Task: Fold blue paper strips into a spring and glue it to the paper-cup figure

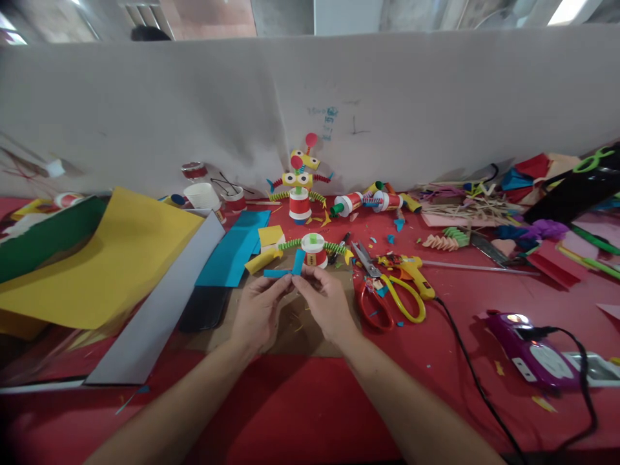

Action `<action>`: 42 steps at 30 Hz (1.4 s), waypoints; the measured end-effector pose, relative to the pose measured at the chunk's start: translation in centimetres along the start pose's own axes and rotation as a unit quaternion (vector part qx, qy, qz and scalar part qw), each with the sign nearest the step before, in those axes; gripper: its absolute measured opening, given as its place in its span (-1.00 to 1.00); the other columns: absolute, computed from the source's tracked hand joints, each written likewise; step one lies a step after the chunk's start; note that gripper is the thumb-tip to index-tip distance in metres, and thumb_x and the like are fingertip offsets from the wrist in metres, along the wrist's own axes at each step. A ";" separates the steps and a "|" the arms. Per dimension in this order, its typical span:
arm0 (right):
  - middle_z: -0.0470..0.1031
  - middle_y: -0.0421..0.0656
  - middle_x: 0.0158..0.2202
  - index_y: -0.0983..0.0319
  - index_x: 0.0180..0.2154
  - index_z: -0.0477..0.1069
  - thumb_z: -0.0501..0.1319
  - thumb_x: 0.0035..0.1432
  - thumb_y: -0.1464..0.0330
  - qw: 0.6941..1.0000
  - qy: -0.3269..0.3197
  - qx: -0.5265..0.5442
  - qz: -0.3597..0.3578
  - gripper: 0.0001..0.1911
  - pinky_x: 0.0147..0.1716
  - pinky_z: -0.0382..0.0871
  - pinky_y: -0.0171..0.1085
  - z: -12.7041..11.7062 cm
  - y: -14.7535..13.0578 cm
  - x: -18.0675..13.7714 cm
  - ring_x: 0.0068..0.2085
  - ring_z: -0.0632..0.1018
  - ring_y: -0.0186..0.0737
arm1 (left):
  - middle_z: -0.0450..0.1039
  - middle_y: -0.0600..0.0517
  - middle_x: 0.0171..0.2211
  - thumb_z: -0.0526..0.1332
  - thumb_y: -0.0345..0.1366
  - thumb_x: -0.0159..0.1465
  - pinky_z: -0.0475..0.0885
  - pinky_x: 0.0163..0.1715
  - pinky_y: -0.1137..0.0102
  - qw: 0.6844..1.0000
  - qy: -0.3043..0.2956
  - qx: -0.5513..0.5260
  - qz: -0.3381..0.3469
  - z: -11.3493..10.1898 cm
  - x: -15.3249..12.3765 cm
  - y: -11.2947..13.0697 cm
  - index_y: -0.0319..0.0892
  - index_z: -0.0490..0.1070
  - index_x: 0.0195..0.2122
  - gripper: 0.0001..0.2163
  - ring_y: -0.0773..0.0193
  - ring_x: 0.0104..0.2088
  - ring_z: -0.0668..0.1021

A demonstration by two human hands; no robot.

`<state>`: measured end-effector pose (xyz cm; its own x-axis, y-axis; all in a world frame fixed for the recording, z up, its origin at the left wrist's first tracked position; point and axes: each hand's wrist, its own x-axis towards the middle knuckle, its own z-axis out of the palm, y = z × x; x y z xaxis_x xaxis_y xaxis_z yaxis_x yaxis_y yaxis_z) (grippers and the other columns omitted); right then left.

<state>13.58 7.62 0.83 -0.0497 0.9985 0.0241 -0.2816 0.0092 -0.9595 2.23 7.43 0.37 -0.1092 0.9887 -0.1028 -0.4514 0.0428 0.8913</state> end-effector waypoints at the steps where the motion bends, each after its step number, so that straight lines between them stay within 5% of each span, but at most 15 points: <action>1: 0.56 -0.18 -0.29 0.19 -0.26 0.49 0.28 0.02 0.27 1.000 -0.006 0.002 0.001 -0.79 -0.13 0.37 -0.19 -0.1 0.0 0.0 -0.24 0.52 -0.21 | 0.56 0.04 -0.45 0.38 -0.33 0.01 0.41 -0.26 0.47 1.000 -0.002 -0.003 0.000 -0.1 0.0 0.0 -0.21 0.57 -0.43 -0.90 0.38 -0.39 0.52; 11: 0.53 -0.17 -0.31 0.19 -0.26 0.46 0.26 0.05 0.27 0.997 -0.015 -0.064 -0.030 -0.80 -0.28 0.36 -0.25 -1.0 0.1 0.3 -0.30 0.49 -0.23 | 0.52 0.04 -0.31 0.33 -0.45 0.00 0.40 -0.22 0.47 0.999 -0.036 -0.021 -0.002 0.3 -0.3 1.0 -0.18 0.55 -0.32 -0.81 0.34 -0.28 0.52; 14: 0.49 -0.20 -0.43 0.21 -0.32 0.45 0.29 0.00 0.25 0.999 0.021 -0.036 -0.011 -0.81 -0.35 0.35 -0.27 -1.1 -0.2 0.3 -0.40 0.47 -0.27 | 0.50 0.08 -0.31 0.30 -0.46 0.01 0.39 -0.33 0.51 0.995 -0.021 -0.098 -0.009 -0.2 0.2 2.1 -0.10 0.51 -0.16 -0.67 0.42 -0.39 0.49; 18: 0.46 -0.23 -0.49 0.22 -0.42 0.44 0.33 -0.07 0.27 0.999 0.039 0.020 0.014 -0.82 -0.38 0.34 -0.29 -0.9 -0.6 0.3 -0.43 0.47 -0.30 | 0.47 0.08 -0.30 0.26 -0.28 0.12 0.38 -0.38 0.51 0.978 0.021 -0.209 0.004 -1.1 1.3 3.0 -0.04 0.46 -0.12 -0.73 0.46 -0.45 0.46; 20: 0.45 -0.23 -0.48 0.21 -0.41 0.44 0.35 -0.10 0.26 0.999 0.035 0.026 0.025 -0.80 -0.38 0.35 -0.28 -0.8 -0.6 0.2 -0.43 0.46 -0.30 | 0.47 0.10 -0.35 0.29 -0.36 0.08 0.36 -0.42 0.54 0.987 0.024 -0.162 0.000 -1.1 1.3 2.6 -0.09 0.48 -0.21 -0.77 0.48 -0.49 0.44; 24: 0.49 -0.21 -0.42 0.21 -0.37 0.47 0.36 -0.10 0.25 0.999 0.020 0.031 0.022 -0.78 -0.33 0.35 -0.27 -0.6 -0.3 0.2 -0.40 0.46 -0.29 | 0.53 0.03 -0.33 0.33 -0.44 0.00 0.39 -0.24 0.42 0.993 -0.088 -0.057 -0.055 -0.1 0.1 1.0 -0.16 0.53 -0.27 -0.77 0.32 -0.32 0.53; 30: 0.49 -0.22 -0.47 0.22 -0.39 0.49 0.35 -0.08 0.29 0.999 0.005 0.030 0.018 -0.83 -0.39 0.33 -0.31 -0.5 -0.2 0.1 -0.43 0.44 -0.32 | 0.57 0.00 -0.38 0.32 -0.27 0.09 0.41 -0.22 0.36 0.995 -0.071 0.064 -0.002 0.3 -0.7 0.7 -0.18 0.58 -0.36 -0.86 0.29 -0.35 0.52; 42: 0.49 -0.22 -0.44 0.21 -0.39 0.48 0.34 -0.07 0.28 1.000 -0.004 0.017 0.009 -0.83 -0.35 0.36 -0.27 -0.6 -0.6 0.1 -0.43 0.45 -0.31 | 0.59 -0.01 -0.39 0.34 -0.29 0.07 0.43 -0.23 0.40 0.998 -0.068 0.012 0.000 0.2 -0.3 0.1 -0.19 0.59 -0.33 -0.85 0.32 -0.37 0.54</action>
<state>14.28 7.72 1.22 -0.0633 0.9980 0.0090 -0.3133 -0.0113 -0.9496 2.35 7.19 0.60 0.0114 0.9990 -0.0431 -0.4290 0.0438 0.9022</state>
